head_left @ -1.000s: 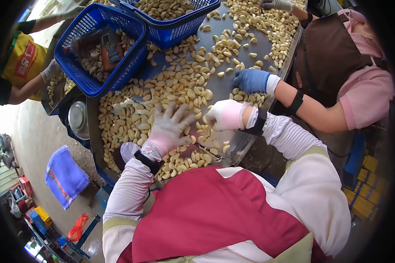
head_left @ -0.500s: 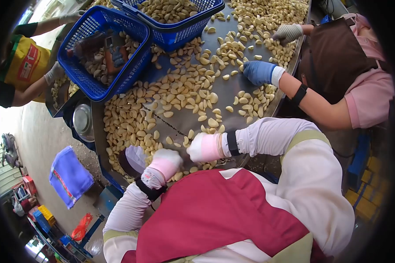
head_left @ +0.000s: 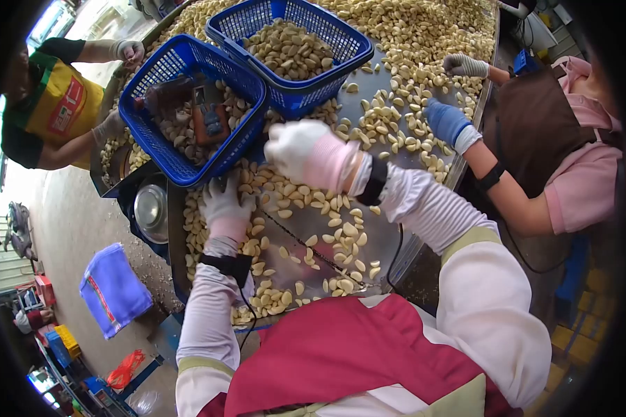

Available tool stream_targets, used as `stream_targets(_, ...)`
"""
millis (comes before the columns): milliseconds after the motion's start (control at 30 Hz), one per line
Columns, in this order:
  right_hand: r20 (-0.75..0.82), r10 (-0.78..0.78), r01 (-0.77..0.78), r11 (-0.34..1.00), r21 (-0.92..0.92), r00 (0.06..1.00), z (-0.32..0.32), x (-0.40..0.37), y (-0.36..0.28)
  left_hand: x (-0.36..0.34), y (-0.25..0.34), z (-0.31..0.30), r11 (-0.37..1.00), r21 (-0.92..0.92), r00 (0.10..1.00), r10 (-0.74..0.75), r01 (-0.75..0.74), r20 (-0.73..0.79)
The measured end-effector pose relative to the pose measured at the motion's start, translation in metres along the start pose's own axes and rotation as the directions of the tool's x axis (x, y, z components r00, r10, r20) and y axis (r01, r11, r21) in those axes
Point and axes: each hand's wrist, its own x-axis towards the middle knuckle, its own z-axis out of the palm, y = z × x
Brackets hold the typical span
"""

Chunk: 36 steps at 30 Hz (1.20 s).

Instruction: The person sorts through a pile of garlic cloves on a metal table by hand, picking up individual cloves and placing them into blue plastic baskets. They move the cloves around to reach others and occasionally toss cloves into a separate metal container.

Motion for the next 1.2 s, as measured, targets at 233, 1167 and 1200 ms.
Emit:
stream_targets(233, 0.086, 0.193, -0.193, 0.981, -0.006, 0.977, 0.112, 0.016, -0.008, -0.014, 0.014, 0.029, 0.999, 0.003, 0.980, 0.051, -0.052, -0.194)
stream_targets(1167, -0.558, 0.371, -0.240, 0.925, 0.296, 0.743, -0.017, 0.004, -0.006, -0.045, -0.007, -0.022, 0.902, -0.050, 0.874, 0.400, -0.429, -0.276)
stream_targets(1200, -0.533, 0.290, -0.190, 0.953, 0.236, 0.795, -0.008, 0.001, -0.007, -0.045, 0.004, -0.007, 0.894, -0.028, 0.868, 0.427, -0.448, -0.252)
